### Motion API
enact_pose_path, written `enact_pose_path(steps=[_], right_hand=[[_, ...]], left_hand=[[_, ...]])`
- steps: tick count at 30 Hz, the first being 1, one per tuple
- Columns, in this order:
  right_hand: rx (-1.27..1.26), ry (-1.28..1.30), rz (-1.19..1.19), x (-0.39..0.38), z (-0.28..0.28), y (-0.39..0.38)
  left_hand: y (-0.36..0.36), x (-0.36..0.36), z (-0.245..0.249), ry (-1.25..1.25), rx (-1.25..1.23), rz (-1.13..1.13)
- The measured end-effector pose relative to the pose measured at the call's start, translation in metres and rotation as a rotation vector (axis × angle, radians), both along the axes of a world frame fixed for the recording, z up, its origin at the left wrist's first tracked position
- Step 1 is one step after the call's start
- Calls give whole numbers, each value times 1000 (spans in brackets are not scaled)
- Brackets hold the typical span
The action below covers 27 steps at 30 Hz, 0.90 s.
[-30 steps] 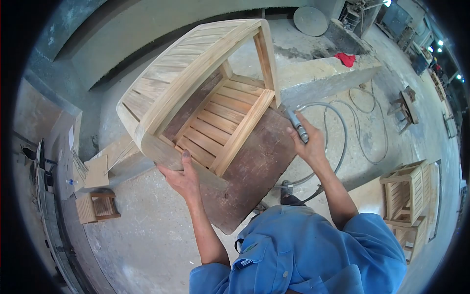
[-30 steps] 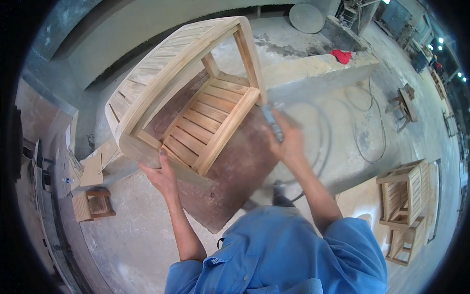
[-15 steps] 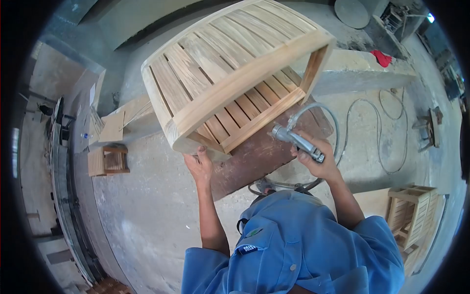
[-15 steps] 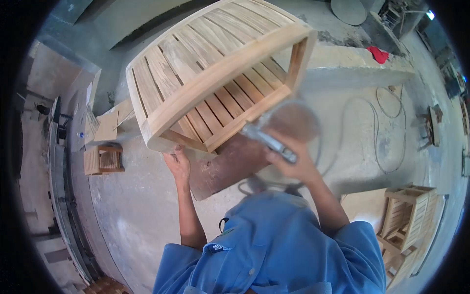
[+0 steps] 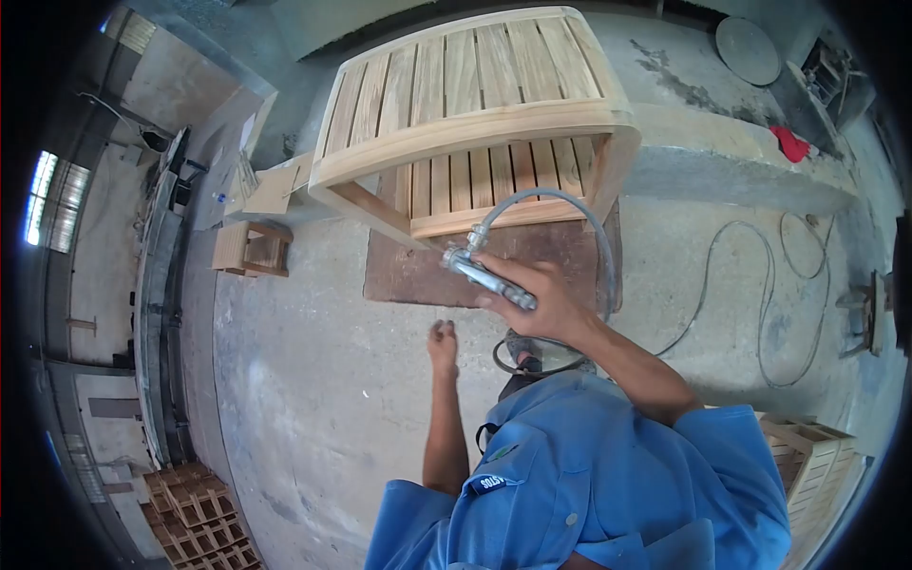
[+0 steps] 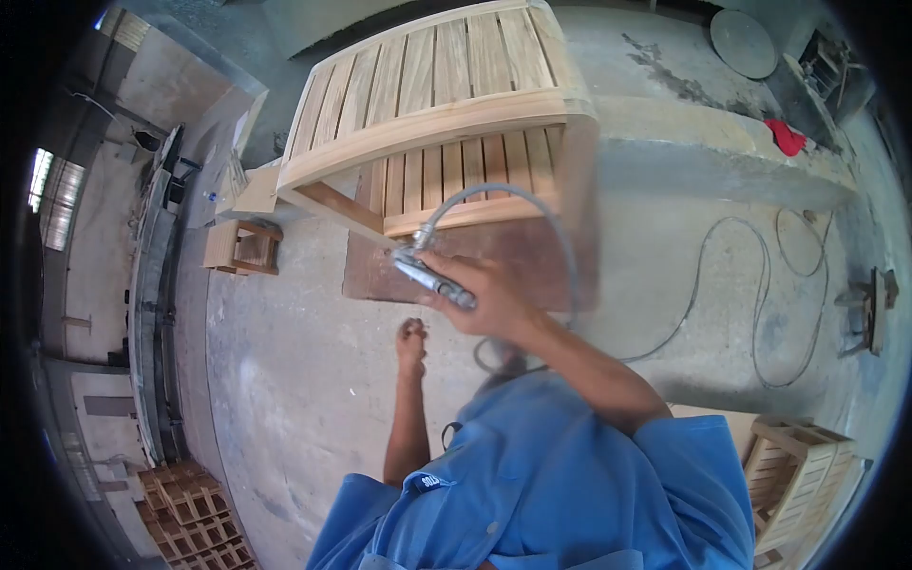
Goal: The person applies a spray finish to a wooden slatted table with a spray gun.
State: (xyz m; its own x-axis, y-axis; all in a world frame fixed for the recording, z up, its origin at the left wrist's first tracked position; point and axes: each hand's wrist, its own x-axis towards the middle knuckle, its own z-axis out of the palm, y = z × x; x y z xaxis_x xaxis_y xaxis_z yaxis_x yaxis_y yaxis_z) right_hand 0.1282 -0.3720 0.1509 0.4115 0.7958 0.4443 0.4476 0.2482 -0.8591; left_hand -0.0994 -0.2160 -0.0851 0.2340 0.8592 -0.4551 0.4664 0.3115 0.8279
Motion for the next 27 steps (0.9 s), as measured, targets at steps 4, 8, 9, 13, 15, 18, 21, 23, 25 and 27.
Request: enact_pose_path(steps=[4, 8, 9, 13, 15, 18, 21, 23, 25, 27], right_hand=[[-164, -20, -21, -12, -44, -32], [-29, -65, -119, -11, -57, -87], [-30, -73, -130, -8, -50, -102], [-74, 106, -157, 5, -25, -164], [-80, 189, -216, 11, -12, -196], [-36, 128, -256, 16, 7, -225], [17, 106, -271, 12, 16, -238], [49, 96, -207, 11, 18, -242], [63, 60, -185, 7, 21, -237], [79, 23, -155, 2, 25, -230]], left_hand=[[-64, 2, 14, -115, -82, 118], [-78, 2, -2, -85, -109, -19], [-82, 12, 6, -123, -108, -27], [-94, 63, 27, -277, -61, -131], [-106, 90, 44, -340, -64, -183], [-111, 121, 58, -461, -58, -241], [-105, 136, 72, -567, -76, -260], [-108, 142, 87, -607, -96, -256], [-114, 142, 104, -648, -292, -153], [-114, 137, 99, -689, -287, -121]])
